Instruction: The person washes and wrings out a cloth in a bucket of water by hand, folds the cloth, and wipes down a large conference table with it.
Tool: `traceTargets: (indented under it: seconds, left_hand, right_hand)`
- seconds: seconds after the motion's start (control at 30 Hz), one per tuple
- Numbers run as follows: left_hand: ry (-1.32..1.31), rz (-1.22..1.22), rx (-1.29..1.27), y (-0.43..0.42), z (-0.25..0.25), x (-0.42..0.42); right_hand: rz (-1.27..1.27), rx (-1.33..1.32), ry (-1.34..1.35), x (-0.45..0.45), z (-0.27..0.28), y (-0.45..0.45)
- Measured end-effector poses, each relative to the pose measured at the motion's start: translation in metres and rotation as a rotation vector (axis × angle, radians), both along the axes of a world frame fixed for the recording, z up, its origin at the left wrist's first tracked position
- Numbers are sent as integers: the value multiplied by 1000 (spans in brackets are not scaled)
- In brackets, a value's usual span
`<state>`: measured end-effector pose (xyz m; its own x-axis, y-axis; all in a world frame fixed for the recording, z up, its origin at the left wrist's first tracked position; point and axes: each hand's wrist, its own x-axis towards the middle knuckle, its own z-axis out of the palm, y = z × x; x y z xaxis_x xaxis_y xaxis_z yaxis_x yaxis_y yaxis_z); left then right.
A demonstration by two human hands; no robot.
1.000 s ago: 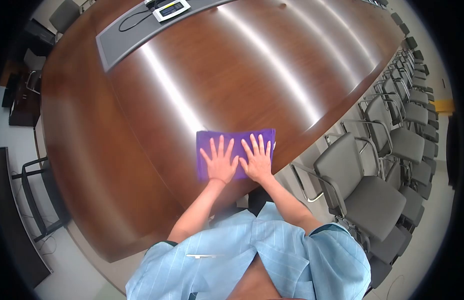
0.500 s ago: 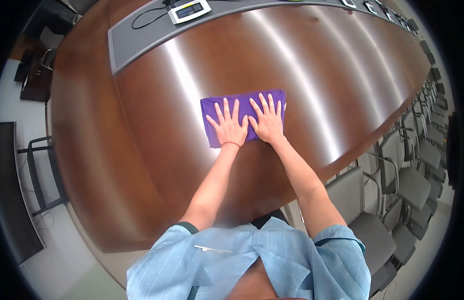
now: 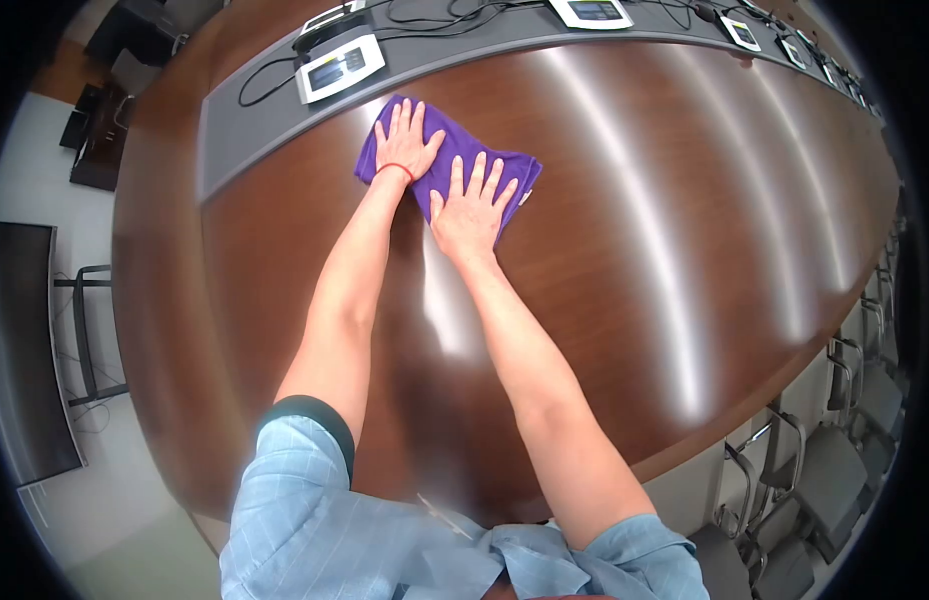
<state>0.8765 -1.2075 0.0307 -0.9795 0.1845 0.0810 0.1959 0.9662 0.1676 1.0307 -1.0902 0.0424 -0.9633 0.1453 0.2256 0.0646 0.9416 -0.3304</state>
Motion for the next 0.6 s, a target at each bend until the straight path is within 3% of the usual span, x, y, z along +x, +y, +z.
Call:
traceTargets:
  seconds: [0.23, 0.6]
  left_hand:
    - [21, -219, -6, 140, -13, -15]
    - [20, -516, 43, 367, -12, 95]
  right_hand:
    - [-154, 60, -75, 4, -12, 111]
    - [-470, 173, -109, 119, -20, 294]
